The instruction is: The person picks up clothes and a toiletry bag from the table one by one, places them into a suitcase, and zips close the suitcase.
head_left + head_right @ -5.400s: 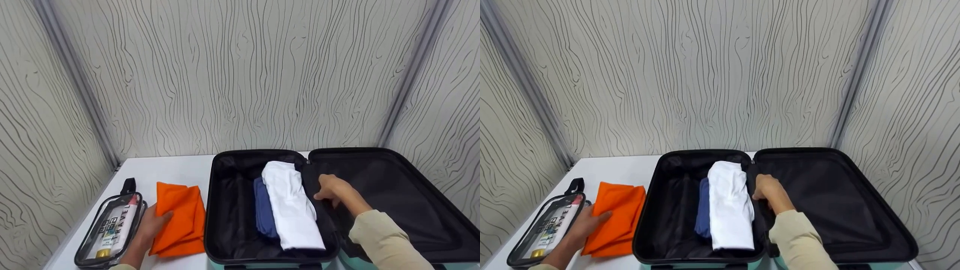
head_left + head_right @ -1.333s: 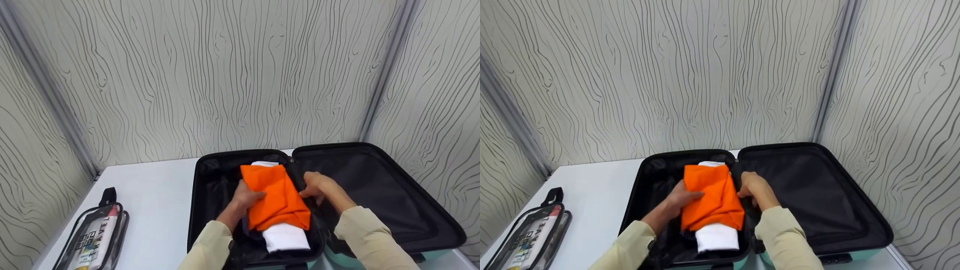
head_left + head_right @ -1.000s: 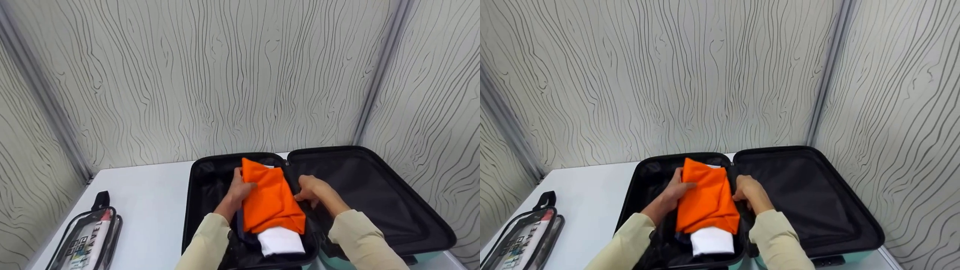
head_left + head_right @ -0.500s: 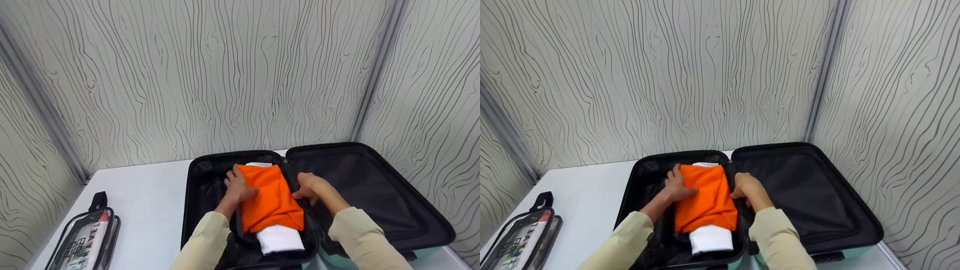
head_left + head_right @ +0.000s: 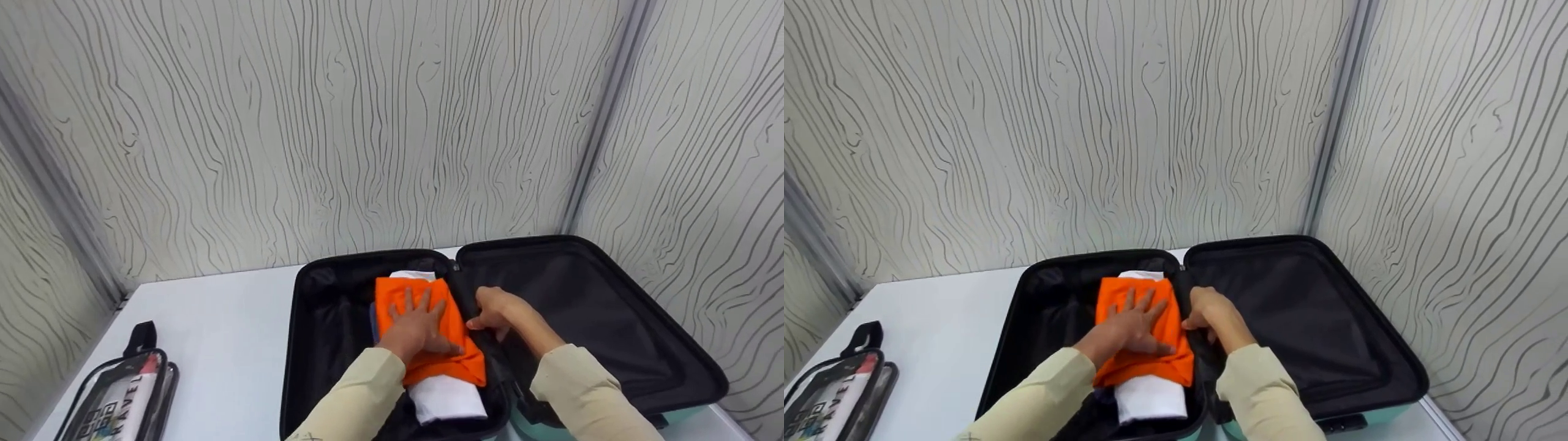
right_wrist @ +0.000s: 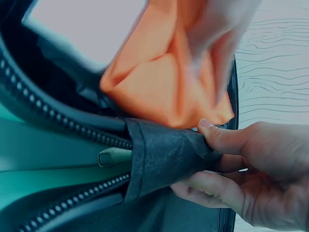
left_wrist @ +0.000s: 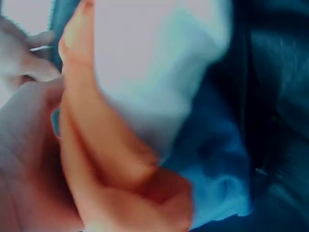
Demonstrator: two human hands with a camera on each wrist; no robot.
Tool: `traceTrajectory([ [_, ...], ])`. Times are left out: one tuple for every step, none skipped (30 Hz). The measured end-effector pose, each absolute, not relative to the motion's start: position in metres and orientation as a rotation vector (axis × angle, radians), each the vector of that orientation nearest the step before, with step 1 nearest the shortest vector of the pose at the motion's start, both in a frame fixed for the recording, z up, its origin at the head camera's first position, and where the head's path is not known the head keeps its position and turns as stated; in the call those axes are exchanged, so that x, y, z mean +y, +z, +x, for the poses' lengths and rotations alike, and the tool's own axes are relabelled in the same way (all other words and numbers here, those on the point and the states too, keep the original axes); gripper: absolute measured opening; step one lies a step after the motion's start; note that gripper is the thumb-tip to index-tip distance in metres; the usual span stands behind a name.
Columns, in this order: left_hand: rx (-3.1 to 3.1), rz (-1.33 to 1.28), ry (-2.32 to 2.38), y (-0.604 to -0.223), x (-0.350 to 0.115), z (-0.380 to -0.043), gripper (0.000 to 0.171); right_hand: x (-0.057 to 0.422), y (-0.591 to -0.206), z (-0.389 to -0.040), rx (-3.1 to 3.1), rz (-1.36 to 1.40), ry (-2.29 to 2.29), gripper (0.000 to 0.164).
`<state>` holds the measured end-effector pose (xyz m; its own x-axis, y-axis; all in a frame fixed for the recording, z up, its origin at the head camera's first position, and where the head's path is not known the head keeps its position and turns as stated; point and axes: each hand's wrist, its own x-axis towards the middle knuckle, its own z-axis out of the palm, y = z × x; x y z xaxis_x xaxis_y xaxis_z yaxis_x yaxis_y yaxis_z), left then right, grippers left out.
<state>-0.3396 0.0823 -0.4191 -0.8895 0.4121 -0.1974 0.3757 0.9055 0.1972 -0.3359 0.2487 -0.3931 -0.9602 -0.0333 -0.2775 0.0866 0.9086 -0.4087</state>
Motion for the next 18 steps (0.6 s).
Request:
traceTrajectory([
  [2.831,0.574,0.201,-0.418,0.083,-0.339,0.095,0.247,-0.392,-0.336,2.796,0.029,-0.622,0.026],
  [2.830,0.558,0.184,-0.417,0.084,-0.338,0.095,0.246,-0.391,-0.335,2.799,0.020,-0.627,0.026],
  [2.829,0.550,0.171,-0.416,0.084,-0.338,0.095,0.245,-0.390,-0.335,2.804,0.011,-0.626,0.026],
  [2.828,0.545,0.164,-0.415,0.085,-0.338,0.095,0.244,-0.388,-0.334,2.811,0.008,-0.621,0.026],
  [2.825,0.545,0.158,-0.413,0.085,-0.337,0.094,0.244,-0.387,-0.334,2.816,0.002,-0.616,0.025],
  [2.820,0.547,0.150,-0.412,0.085,-0.337,0.093,0.244,-0.386,-0.334,2.820,0.002,-0.614,0.025],
  [2.816,0.552,0.153,-0.411,0.084,-0.337,0.092,0.244,-0.386,-0.334,2.825,0.002,-0.605,0.025],
  [2.810,0.563,0.153,-0.410,0.084,-0.337,0.092,0.244,-0.385,-0.334,2.826,0.001,-0.598,0.025],
  [2.801,0.575,0.155,-0.410,0.082,-0.337,0.091,0.245,-0.386,-0.334,2.826,0.002,-0.591,0.025],
  [2.794,0.587,0.162,-0.409,0.080,-0.336,0.089,0.245,-0.386,-0.334,2.824,0.001,-0.592,0.025],
  [2.787,0.602,0.172,-0.408,0.078,-0.336,0.088,0.246,-0.386,-0.334,2.824,0.003,-0.594,0.026],
  [2.781,0.619,0.181,-0.407,0.075,-0.336,0.087,0.246,-0.387,-0.334,2.827,0.007,-0.597,0.026],
  [2.773,0.639,0.193,-0.406,0.072,-0.335,0.085,0.247,-0.389,-0.334,2.829,0.015,-0.602,0.026],
  [2.768,0.667,0.197,-0.405,0.068,-0.334,0.084,0.248,-0.391,-0.334,2.829,0.026,-0.614,0.027],
  [2.767,0.696,0.207,-0.405,0.063,-0.333,0.083,0.249,-0.392,-0.333,2.826,0.036,-0.632,0.027],
  [2.770,0.726,0.227,-0.404,0.058,-0.332,0.081,0.250,-0.394,-0.332,2.825,0.042,-0.643,0.027],
  [2.776,0.756,0.246,-0.403,0.053,-0.329,0.080,0.251,-0.396,-0.332,2.825,0.047,-0.653,0.027],
  [2.786,0.787,0.269,-0.402,0.047,-0.327,0.079,0.252,-0.397,-0.331,2.820,0.050,-0.662,0.027],
])
